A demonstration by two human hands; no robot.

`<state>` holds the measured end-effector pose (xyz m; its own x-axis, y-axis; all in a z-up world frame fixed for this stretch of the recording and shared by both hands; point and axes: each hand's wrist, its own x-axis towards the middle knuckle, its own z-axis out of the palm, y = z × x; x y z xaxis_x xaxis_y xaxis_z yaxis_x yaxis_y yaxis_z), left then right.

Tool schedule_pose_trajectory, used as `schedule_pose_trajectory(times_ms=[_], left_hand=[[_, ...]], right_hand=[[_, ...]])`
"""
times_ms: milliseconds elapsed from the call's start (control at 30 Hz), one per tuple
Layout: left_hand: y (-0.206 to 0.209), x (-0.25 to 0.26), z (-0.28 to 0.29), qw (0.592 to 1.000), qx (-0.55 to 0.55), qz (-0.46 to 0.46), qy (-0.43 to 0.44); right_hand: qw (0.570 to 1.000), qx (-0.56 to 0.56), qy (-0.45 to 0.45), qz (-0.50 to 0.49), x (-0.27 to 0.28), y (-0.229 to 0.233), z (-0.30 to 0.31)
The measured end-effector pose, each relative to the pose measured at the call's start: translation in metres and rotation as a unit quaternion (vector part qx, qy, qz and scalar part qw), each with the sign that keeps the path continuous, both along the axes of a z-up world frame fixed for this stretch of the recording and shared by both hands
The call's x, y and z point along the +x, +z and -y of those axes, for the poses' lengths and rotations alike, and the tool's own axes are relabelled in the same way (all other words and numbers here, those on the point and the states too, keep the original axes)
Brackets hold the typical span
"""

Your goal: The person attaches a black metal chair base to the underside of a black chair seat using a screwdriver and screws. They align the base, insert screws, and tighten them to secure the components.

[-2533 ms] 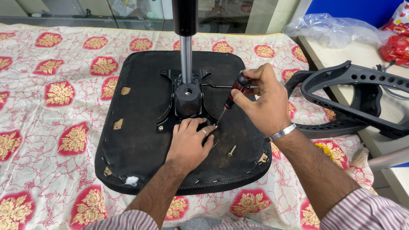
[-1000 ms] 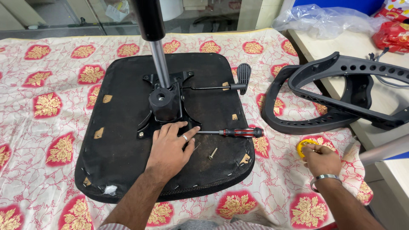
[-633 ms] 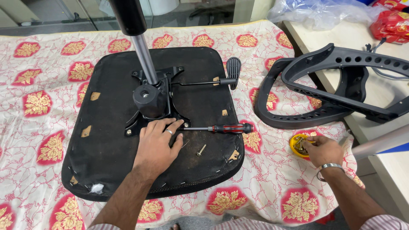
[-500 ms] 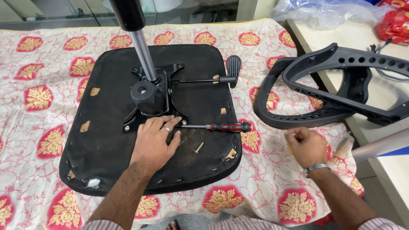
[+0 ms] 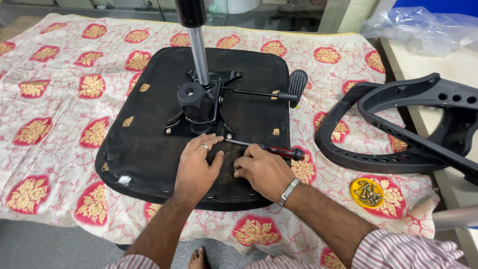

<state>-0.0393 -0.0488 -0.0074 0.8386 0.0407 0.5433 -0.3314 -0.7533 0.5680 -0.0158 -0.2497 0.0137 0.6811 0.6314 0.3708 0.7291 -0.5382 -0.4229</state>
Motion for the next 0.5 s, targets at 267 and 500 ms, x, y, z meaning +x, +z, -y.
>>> schedule_pose_trajectory(times_ms=[267,500], left_hand=[[0.013,-0.032,0.039,0.995,-0.094,-0.017,-0.02],[0.028,-0.008,0.041,0.996,-0.079,0.028,-0.006]], right_hand=[[0.907,0.235,-0.125,-0.326,0.027,-0.012,0.006],[0.836,0.35,-0.129,-0.403,0.06,-0.004,0.013]])
